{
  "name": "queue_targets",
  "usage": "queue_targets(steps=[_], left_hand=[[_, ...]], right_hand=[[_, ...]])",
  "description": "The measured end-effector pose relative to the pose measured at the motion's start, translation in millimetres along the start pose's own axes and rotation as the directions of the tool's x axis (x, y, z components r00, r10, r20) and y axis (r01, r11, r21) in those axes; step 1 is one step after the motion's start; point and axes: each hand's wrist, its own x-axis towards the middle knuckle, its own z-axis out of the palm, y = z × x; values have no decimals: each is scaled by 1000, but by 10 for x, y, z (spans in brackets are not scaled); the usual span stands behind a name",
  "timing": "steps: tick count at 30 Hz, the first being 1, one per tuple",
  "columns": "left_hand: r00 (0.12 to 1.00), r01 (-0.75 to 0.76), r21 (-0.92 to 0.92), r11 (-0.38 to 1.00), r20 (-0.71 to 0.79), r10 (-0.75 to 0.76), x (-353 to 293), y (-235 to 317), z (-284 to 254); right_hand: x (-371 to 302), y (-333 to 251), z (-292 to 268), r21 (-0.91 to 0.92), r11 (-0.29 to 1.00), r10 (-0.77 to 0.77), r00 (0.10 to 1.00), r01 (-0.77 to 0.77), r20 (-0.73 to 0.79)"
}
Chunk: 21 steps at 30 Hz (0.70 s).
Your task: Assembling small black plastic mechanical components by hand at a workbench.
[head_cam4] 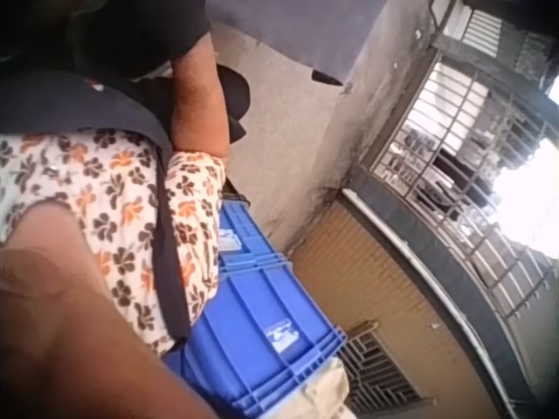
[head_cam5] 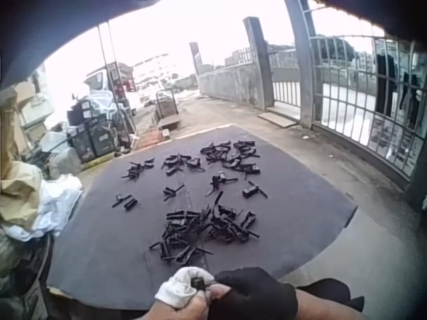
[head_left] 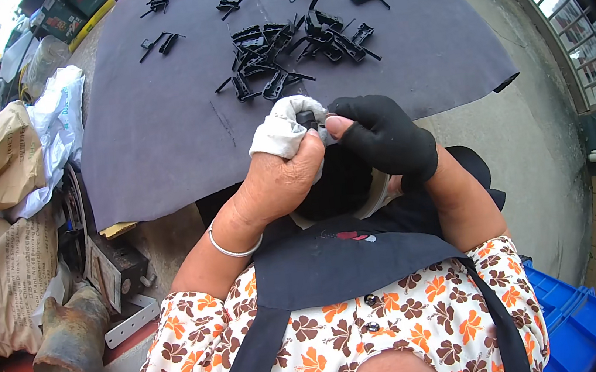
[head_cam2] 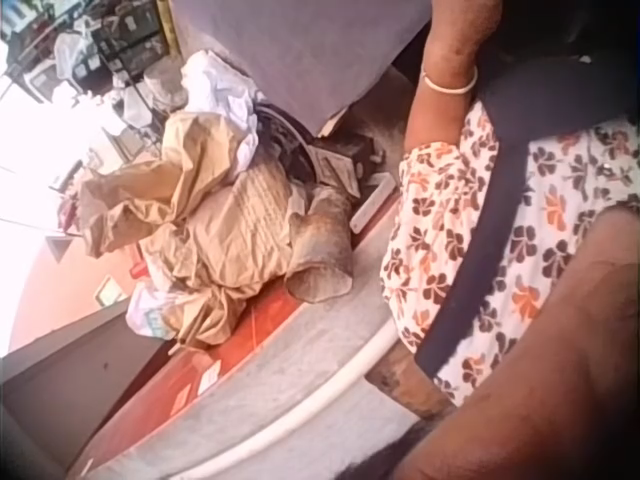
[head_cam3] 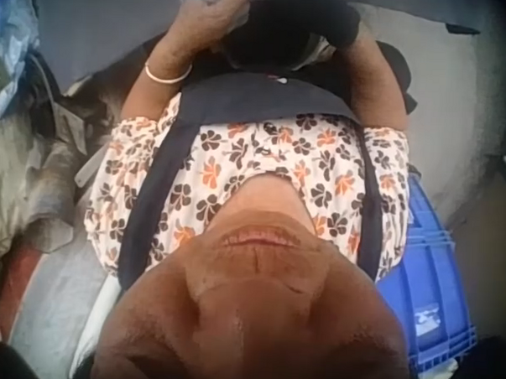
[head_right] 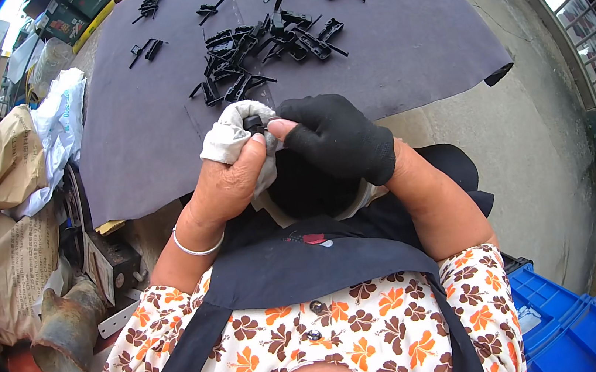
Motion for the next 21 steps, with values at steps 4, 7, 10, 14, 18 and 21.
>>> queue_targets(steps=[4,7,10,14,18,21], left_hand=[[1000,-3,-50,999,-9,3,-8,-28,3],[998,-14,1,1000,62,14,-14,-20,-38],[986,-153,170,974,88,139,-2,-9,-26],[958,-284,408,867,87,273,26,-52,-57],[954,-284,289,914,-11,300,27,-149,-76],[997,-77,97,992,-22,80,-22,-12,-17]], right_hand=[[2,-35,16,-46,996,80,997,-79,19],[-5,-5,54,-26,997,67,997,-68,-26],[-17,29,71,56,998,0,998,4,-68],[-38,-3,63,61,997,-36,999,38,-37],[-14,-1,21,-47,999,-4,1000,3,-23],[-5,-12,9,-83,996,14,999,-11,32]])
